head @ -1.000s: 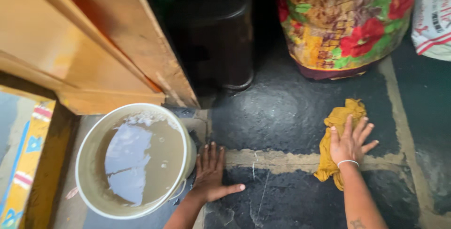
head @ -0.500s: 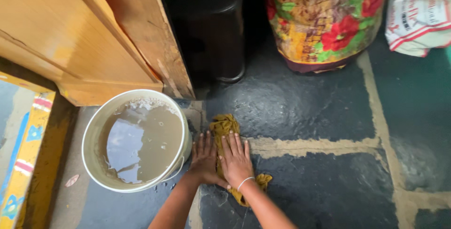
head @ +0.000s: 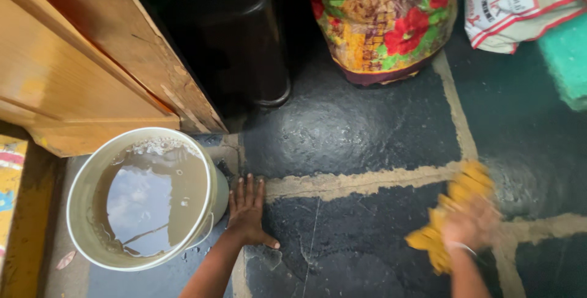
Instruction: The person cleans the floor by hand using a cloth. The person repeatedly wets and wrings out a yellow cloth in a bucket of water, then uses it to scrub the tiled floor surface.
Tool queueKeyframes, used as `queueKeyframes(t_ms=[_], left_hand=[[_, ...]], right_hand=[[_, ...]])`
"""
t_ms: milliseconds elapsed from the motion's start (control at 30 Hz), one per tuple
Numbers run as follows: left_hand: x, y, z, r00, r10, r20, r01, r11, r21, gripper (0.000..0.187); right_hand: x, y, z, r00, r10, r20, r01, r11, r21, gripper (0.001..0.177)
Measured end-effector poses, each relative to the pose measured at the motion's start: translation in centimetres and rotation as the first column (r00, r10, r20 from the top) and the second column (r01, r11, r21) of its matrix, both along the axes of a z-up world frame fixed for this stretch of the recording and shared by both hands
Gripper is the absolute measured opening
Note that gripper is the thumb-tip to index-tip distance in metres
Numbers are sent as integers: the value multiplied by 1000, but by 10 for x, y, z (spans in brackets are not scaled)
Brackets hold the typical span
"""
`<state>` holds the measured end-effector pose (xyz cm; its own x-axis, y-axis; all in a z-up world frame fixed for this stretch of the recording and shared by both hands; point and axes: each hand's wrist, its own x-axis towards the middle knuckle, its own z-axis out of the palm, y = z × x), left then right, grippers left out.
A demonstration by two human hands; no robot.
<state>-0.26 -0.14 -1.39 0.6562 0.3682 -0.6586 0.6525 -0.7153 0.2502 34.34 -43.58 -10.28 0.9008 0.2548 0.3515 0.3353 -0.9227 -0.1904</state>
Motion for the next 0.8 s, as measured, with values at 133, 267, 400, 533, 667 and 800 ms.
queueKeyframes(t_ms=[133, 267, 400, 533, 667, 800], left_hand=[[3, -1, 7, 1000, 12, -17, -12, 1000, -15, 176], [5, -4, 9, 999, 28, -26, -29, 999, -37, 177], [7, -3, 0, 1000, 18, -24, -19, 999, -42, 178], [-1, -6, -10, 996, 64, 63, -61, 997, -49, 179], [-6, -9, -24, 979, 85, 186, -84, 996, -10, 178], [-4, -11, -35, 971, -12, 238, -13, 994, 104, 173]], right_hand=[[2, -37, 17, 902, -430, -20, 412, 875, -254, 83], [3, 23, -1, 992, -128, -15, 129, 982, 138, 71], [6, 137, -27, 999, 42, 24, -47, 961, 273, 65], [-86, 271, -18, 911, 398, -110, -331, 863, 382, 69], [-209, 333, 31, 769, 629, -113, -568, 754, 330, 73], [-255, 311, 58, 621, 713, -326, -718, 684, 130, 80]])
